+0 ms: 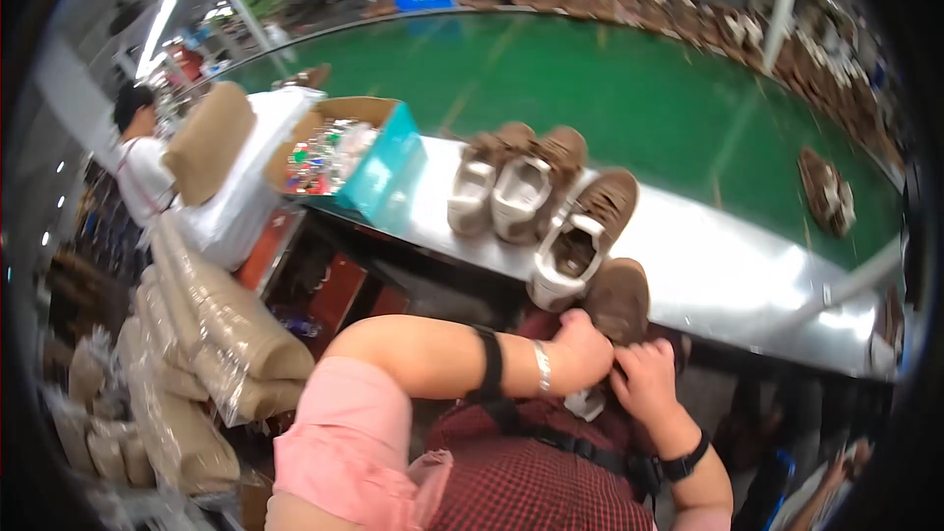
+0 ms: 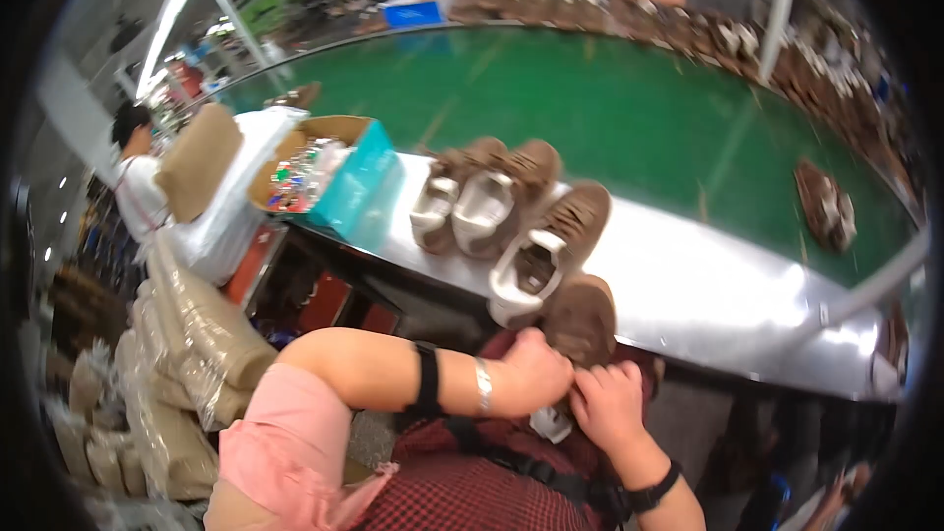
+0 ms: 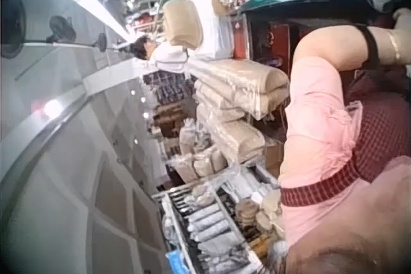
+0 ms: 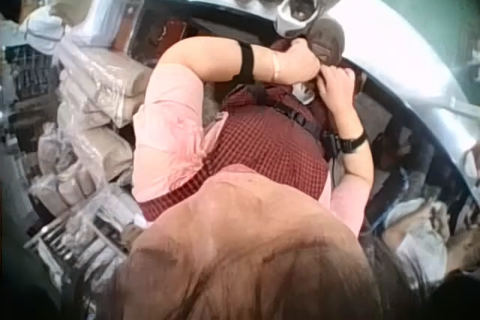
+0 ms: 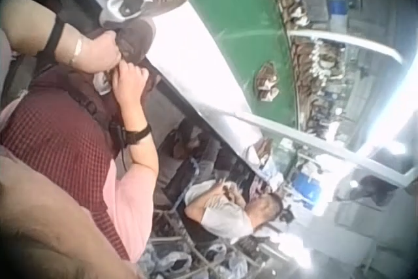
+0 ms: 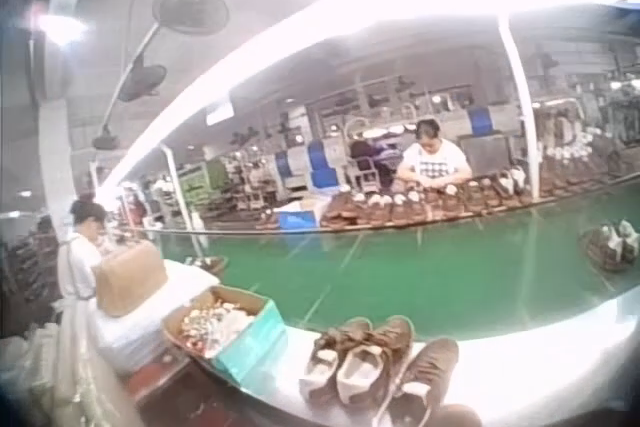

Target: Insert and arrange laces in sneakers at a factory workstation.

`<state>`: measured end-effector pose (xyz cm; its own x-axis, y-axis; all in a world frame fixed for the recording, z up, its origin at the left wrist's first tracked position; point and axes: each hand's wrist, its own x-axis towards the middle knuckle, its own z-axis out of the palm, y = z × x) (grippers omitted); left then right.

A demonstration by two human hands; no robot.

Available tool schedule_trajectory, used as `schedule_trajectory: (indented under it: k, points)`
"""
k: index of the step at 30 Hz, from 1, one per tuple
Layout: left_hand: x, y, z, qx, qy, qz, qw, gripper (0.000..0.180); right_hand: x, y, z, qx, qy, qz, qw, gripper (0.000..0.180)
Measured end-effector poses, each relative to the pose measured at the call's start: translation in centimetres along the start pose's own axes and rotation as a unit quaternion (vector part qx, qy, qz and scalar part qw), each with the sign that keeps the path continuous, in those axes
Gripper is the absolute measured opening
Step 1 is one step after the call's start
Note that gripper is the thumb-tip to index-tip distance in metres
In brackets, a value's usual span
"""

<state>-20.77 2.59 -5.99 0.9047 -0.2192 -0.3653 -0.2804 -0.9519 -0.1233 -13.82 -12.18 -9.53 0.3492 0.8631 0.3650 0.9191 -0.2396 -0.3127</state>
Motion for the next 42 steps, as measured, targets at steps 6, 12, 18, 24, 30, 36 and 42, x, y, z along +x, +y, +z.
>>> schedule_trajectory:
  k: [6,12,18,24,30,36,42]
  points:
    - [1.7,0.2,-0.5,0.026,-0.15,0.005,0.988,0.025,-0.4,1.1,-0.3,0.111,-0.088,0.016,0.99,0.018]
    - [2.3,-3.7,2.5,-0.275,-0.075,0.078,0.955,0.017,-2.1,1.2,1.0,0.219,0.018,0.102,0.97,0.017]
    - [0.7,-3.0,2.8,-0.642,-0.017,-0.035,0.766,0.014,1.0,1.1,0.0,0.154,0.033,0.0,0.988,0.008]
    - [0.1,-2.6,4.9,-0.448,0.148,0.017,0.882,0.017,1.2,1.5,-0.5,0.073,-0.043,-0.062,0.994,0.011]
    - [1.1,-2.9,3.0,-0.304,0.191,0.082,0.93,0.023,0.6,1.9,-0.8,-0.052,-0.032,-0.11,0.992,0.015]
    - [1.0,-4.2,2.4,-0.468,0.095,0.067,0.876,0.024,2.9,1.1,-1.0,-0.115,-0.076,-0.137,0.981,0.015]
    - [-1.2,-2.6,1.0,-0.216,0.037,0.115,0.969,0.022,2.4,1.0,-0.8,-0.135,-0.078,-0.15,0.976,0.019]
